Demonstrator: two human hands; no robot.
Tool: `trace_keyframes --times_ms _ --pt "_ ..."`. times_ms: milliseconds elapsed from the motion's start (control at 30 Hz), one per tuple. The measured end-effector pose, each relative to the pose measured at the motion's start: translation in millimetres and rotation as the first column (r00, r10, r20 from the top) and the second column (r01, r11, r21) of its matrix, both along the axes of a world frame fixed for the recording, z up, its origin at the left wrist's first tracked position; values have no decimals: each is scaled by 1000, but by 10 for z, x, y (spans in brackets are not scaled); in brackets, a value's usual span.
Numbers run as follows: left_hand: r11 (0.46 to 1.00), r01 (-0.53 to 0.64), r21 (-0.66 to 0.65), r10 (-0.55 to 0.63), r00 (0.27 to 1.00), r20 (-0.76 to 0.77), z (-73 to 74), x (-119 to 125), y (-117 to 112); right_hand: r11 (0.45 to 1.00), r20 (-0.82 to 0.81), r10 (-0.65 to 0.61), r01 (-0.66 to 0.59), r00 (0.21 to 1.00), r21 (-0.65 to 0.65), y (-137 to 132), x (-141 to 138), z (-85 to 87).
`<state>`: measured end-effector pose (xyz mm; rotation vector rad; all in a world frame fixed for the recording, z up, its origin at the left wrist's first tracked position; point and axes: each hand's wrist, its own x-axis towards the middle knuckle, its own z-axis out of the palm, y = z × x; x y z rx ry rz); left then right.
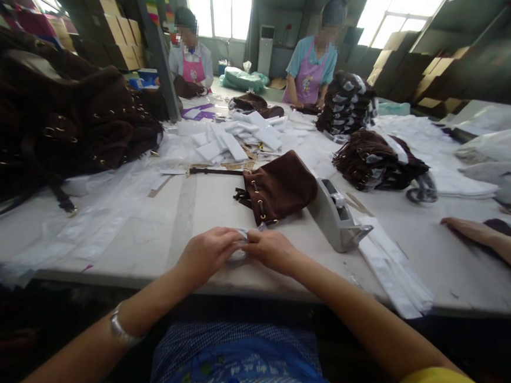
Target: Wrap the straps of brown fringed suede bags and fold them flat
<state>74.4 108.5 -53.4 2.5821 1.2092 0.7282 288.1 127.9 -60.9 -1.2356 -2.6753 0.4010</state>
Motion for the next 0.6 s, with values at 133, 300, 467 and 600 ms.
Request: trace_keyframes --times_ms 133,300,467,600 --pt "997 -42 -66 28 979 -202 -66 65 -260 991 -19 100 -98 995 88 -1 59 -89" --pt "988 -151 -41 136 959 -249 -194 172 -320 962 11 145 -144 989 233 -76 94 -192" --pt "972 -234 -1 224 934 -279 -256 251 -347 977 -12 34 -31 999 212 -159 63 -264" --pt "984 -170 46 176 951 -253 -315 208 -312 989 -169 -49 71 984 127 -298 106 -310"
